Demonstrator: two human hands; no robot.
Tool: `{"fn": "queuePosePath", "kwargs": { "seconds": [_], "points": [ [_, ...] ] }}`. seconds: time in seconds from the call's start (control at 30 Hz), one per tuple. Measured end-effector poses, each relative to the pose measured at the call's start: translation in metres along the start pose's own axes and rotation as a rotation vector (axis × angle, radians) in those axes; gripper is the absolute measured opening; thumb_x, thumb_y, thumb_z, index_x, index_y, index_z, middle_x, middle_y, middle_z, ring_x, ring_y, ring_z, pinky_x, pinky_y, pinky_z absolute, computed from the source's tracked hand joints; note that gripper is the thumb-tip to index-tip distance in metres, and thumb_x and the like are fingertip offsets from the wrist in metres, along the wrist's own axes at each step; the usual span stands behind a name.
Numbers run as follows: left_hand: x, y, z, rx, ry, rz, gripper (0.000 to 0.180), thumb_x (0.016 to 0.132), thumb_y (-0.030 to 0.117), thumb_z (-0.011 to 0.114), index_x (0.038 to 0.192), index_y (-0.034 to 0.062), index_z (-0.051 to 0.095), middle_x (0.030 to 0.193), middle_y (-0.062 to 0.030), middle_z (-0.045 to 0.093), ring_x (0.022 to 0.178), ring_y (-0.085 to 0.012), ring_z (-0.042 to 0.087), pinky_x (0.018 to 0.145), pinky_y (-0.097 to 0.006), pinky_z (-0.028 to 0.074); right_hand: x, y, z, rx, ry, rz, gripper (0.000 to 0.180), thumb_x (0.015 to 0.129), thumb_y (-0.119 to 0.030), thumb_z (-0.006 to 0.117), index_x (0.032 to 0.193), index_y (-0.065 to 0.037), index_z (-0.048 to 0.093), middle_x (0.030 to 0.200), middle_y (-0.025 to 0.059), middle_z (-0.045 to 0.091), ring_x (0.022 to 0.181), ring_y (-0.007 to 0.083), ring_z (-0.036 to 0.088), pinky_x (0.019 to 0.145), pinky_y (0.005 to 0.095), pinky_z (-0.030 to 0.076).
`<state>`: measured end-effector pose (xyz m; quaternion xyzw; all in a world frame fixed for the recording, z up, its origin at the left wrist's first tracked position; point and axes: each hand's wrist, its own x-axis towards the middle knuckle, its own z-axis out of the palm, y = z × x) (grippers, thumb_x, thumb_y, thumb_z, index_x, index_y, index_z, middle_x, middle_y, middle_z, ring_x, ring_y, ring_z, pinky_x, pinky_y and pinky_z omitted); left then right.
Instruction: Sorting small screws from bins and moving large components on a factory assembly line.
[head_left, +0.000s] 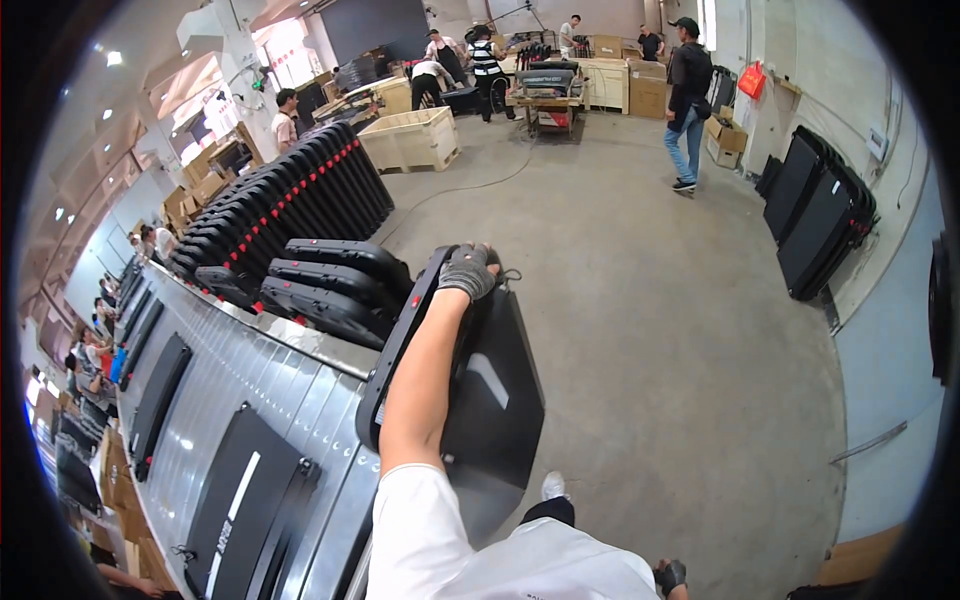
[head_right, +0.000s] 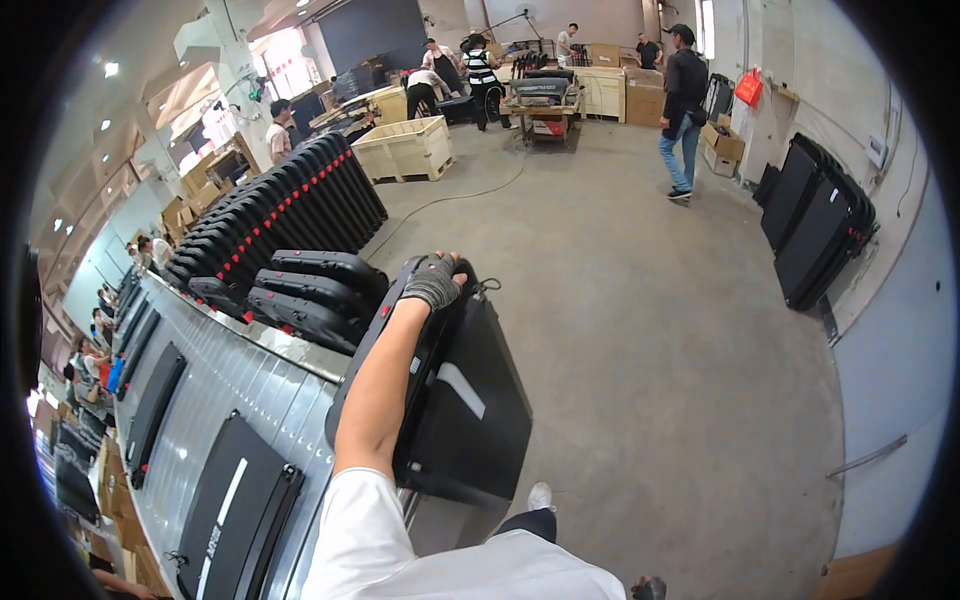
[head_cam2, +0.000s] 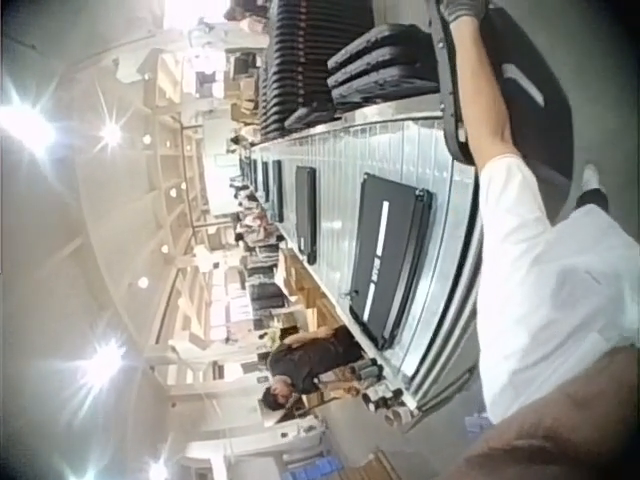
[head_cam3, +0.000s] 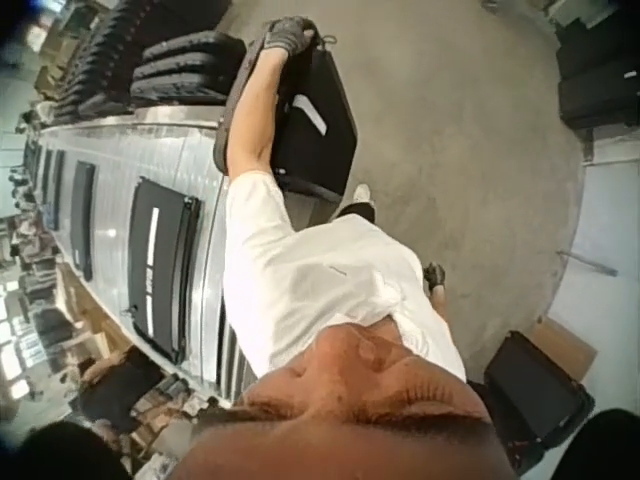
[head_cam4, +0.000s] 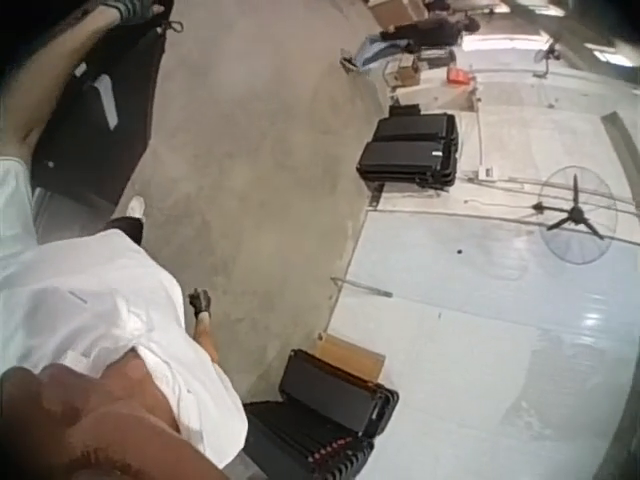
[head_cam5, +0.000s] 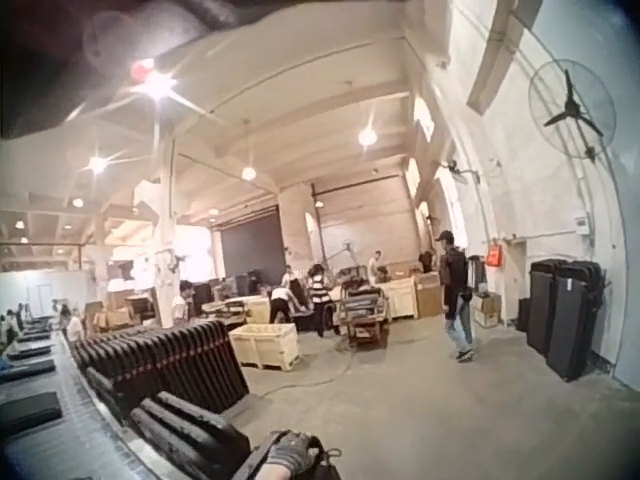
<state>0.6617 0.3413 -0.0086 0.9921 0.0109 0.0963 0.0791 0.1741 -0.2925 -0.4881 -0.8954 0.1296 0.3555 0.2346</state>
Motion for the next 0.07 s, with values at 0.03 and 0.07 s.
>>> {"fn": "queuePosePath", "kwargs": {
  "seconds": [0.03, 0.07],
  "points": [
    [0.014, -0.002, 0.000, 0.005, -0.130, -0.085, 0.049, 0.085, 0.035, 0.060, 0.127, 0.0114, 0.054, 0.134, -0.0203, 0.048, 0.126, -0.0343, 0.045, 0.106, -0.042, 0.036, -0.008, -0.009, -0.007, -0.433, 0.081, 0.026, 0.032, 0.082, -0.033, 0.054, 0.101, -0.011, 0.066, 0.099, 0.0111, 0.070, 0.085, 0.0303, 0.068, 0.077, 0.0397, 0.054],
    [0.034, -0.017, 0.019, 0.126, -0.181, -0.119, 0.051, 0.084, 0.038, 0.061, 0.127, 0.0124, 0.054, 0.137, -0.0205, 0.046, 0.128, -0.0331, 0.044, 0.107, -0.041, 0.035, 0.002, -0.022, -0.026, -0.444, 0.088, 0.022, 0.032, 0.082, -0.033, 0.054, 0.101, -0.011, 0.066, 0.099, 0.0111, 0.070, 0.085, 0.0303, 0.068, 0.077, 0.0397, 0.054]
  ]
}}
